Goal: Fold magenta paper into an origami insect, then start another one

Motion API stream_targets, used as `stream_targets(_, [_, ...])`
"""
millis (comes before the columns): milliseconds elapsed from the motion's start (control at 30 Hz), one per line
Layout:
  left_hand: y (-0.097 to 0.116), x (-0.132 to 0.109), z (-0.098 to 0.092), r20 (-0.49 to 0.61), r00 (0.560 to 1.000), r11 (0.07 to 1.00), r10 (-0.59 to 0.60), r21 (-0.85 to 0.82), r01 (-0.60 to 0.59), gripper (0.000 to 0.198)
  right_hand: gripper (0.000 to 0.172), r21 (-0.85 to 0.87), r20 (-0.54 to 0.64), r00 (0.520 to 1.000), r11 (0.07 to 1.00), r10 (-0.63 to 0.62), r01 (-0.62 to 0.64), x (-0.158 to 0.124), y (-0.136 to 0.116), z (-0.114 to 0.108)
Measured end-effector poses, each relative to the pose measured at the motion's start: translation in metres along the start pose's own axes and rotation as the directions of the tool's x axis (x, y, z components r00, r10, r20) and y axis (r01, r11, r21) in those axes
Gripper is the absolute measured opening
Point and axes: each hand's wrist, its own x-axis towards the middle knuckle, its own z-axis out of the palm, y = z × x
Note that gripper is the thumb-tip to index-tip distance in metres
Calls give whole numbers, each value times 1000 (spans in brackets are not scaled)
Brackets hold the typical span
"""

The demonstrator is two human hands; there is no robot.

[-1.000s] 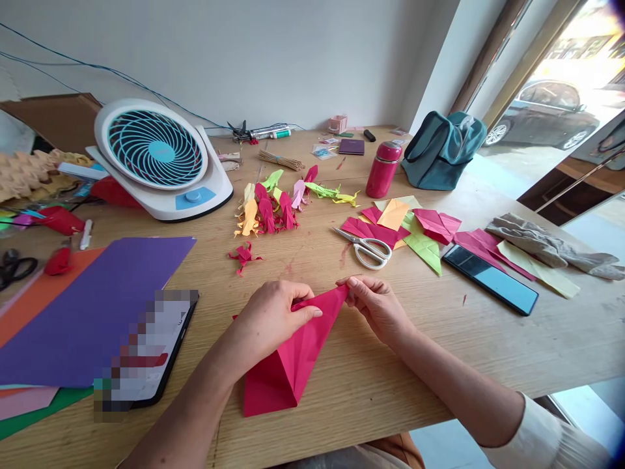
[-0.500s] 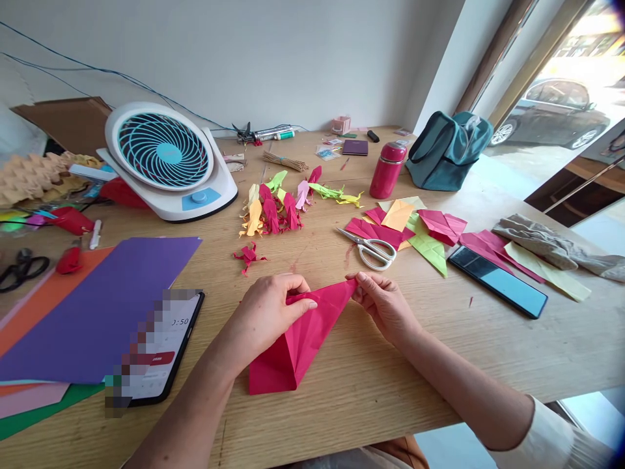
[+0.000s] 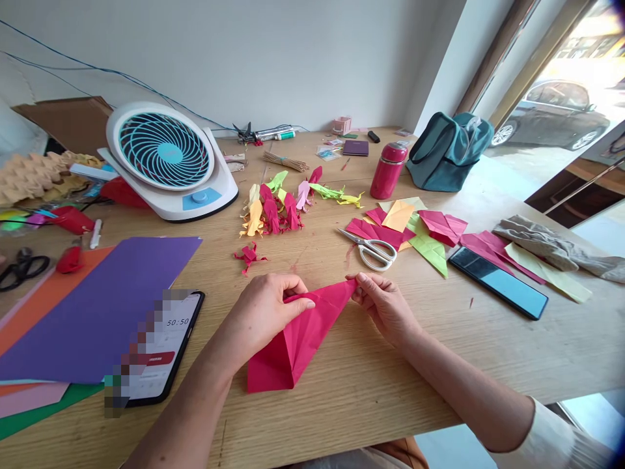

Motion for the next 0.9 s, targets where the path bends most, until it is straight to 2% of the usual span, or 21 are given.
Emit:
stream_targets(200, [-7,0,-4,-17,1000,999,5,32,-4,17,27,-112,11,997,990,-81,82,1,1,-3])
stream_targets(333, [-12,1,-6,-4,1000,999,16,49,-15,18,31,-206,23,992,970,-127,129,2,0,-4])
stream_targets(433, [-19,2,-7,30,999,997,25,70,-27,20,33,-221,70,991,967,-117,130,3,-2,-4])
stream_targets(600, [-44,7,-5,104,995,998,-3,59,-3,30,42,-282,191,980,954,-48,101,6,-5,-7])
stream_targets(733, [-55,7,-4,173,985,1000,-15,27,10,34,44,-360,323,946,927,24,100,8,-3,-13])
stream_targets(900, [-56,0,-4,285,958,999,-22,-28,31,34,41,-470,494,862,868,108,160,6,-7,-19])
